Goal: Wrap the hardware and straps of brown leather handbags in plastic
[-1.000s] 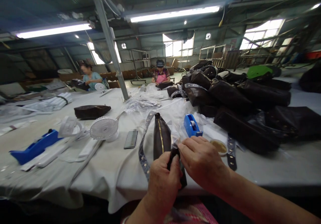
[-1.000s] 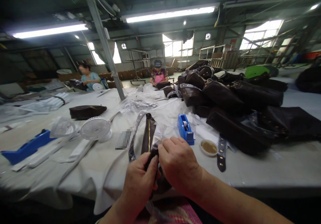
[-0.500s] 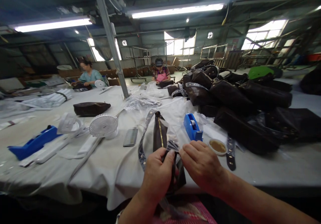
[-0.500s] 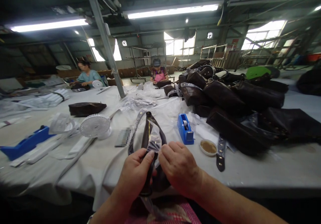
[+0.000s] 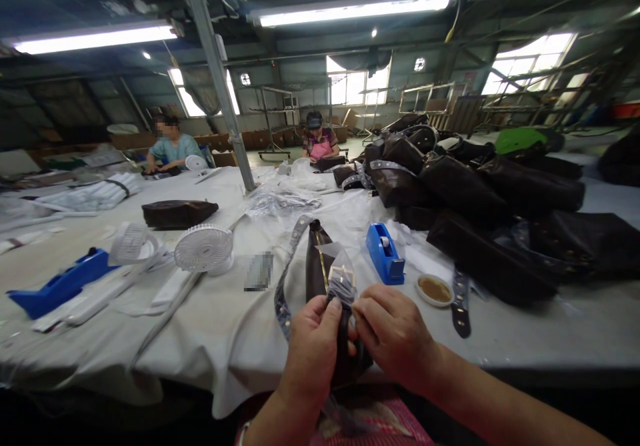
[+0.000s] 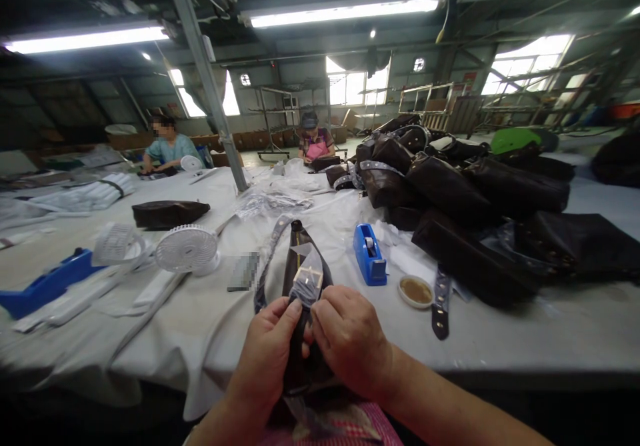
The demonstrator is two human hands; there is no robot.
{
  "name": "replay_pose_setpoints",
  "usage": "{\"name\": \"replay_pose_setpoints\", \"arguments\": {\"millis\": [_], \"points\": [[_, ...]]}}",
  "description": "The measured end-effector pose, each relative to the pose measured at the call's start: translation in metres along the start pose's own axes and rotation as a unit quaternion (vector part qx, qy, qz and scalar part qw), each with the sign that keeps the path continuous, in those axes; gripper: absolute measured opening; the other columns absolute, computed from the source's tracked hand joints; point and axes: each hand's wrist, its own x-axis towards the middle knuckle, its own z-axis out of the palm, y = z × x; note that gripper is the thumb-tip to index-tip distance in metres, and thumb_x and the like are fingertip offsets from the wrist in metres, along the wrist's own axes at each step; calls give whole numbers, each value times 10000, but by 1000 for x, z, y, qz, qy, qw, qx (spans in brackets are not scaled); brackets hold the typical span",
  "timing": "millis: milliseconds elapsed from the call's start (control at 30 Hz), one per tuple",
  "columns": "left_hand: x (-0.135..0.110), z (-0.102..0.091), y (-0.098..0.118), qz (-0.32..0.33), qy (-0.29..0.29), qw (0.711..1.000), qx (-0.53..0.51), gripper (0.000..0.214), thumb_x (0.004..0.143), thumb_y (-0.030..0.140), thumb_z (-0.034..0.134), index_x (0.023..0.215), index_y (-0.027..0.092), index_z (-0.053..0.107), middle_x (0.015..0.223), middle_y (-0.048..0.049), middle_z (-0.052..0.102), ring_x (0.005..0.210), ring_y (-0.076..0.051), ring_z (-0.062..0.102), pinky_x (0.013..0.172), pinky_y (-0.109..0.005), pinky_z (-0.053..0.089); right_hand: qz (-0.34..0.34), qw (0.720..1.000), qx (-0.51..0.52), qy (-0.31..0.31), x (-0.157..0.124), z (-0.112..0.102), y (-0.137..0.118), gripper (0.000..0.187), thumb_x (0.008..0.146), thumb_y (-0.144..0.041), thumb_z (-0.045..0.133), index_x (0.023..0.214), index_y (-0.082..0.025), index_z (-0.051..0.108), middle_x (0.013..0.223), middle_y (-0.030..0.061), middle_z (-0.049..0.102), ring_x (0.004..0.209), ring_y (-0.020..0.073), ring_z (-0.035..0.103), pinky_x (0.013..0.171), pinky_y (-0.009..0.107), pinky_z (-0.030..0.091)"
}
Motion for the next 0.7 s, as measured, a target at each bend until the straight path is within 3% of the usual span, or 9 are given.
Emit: {"name": "replay_pose_setpoints", "arguments": {"millis": [67,167,267,367,433,567,700], "points": [[3,0,0,43,6,993,106,345,904,500,560,755,189,537,533,33,566,409,-108,516,417,-206,382,-9,1000,10,-10,3,-1,-3,245,961,-96,485,748,-170,582,707,49,542,684,191,467,646,338,353],[3,-3,2,123,4,955,270,373,960,488,467,727,203,531,573,5,577,509,-147,551,499,-251,414,6,999,18,-26,8,-2,-1,263,971,-116,479,735,-171,582,713,51,547,697,192,484,656,335,364],[-4,-13,4,181,-26,918,352,294,964,443,473,857,198,595,763,-50,656,694,-199,600,652,-307,469,42,998,25,-43,9,-2,7,248,959,-119,490,735,-172,583,728,45,549,694,181,505,642,317,371],[-17,-25,-2,219,-72,899,372,228,927,378,552,1032,194,636,1017,-106,682,932,-256,622,853,-376,486,72,995,44,-58,5,-1,15,216,939,-103,503,754,-173,588,732,32,551,689,167,519,631,298,373],[-24,-30,-9,225,-89,905,349,232,932,346,546,1081,203,651,1112,-115,677,1030,-269,614,939,-394,468,77,994,50,-61,3,0,16,212,938,-103,503,756,-174,586,730,26,546,682,160,515,626,293,370],[-27,-28,-19,199,-62,929,307,201,952,311,509,951,215,685,977,-85,712,930,-248,635,894,-366,483,11,997,0,-79,3,-3,6,278,961,-100,460,711,-177,558,714,35,530,669,174,474,621,320,343],[-19,-17,-12,202,-24,928,312,213,917,290,545,773,201,674,818,-68,690,805,-228,604,809,-340,479,-76,989,-66,-104,6,-11,3,322,984,-108,398,710,-177,553,723,55,535,669,200,424,629,357,313]]}}
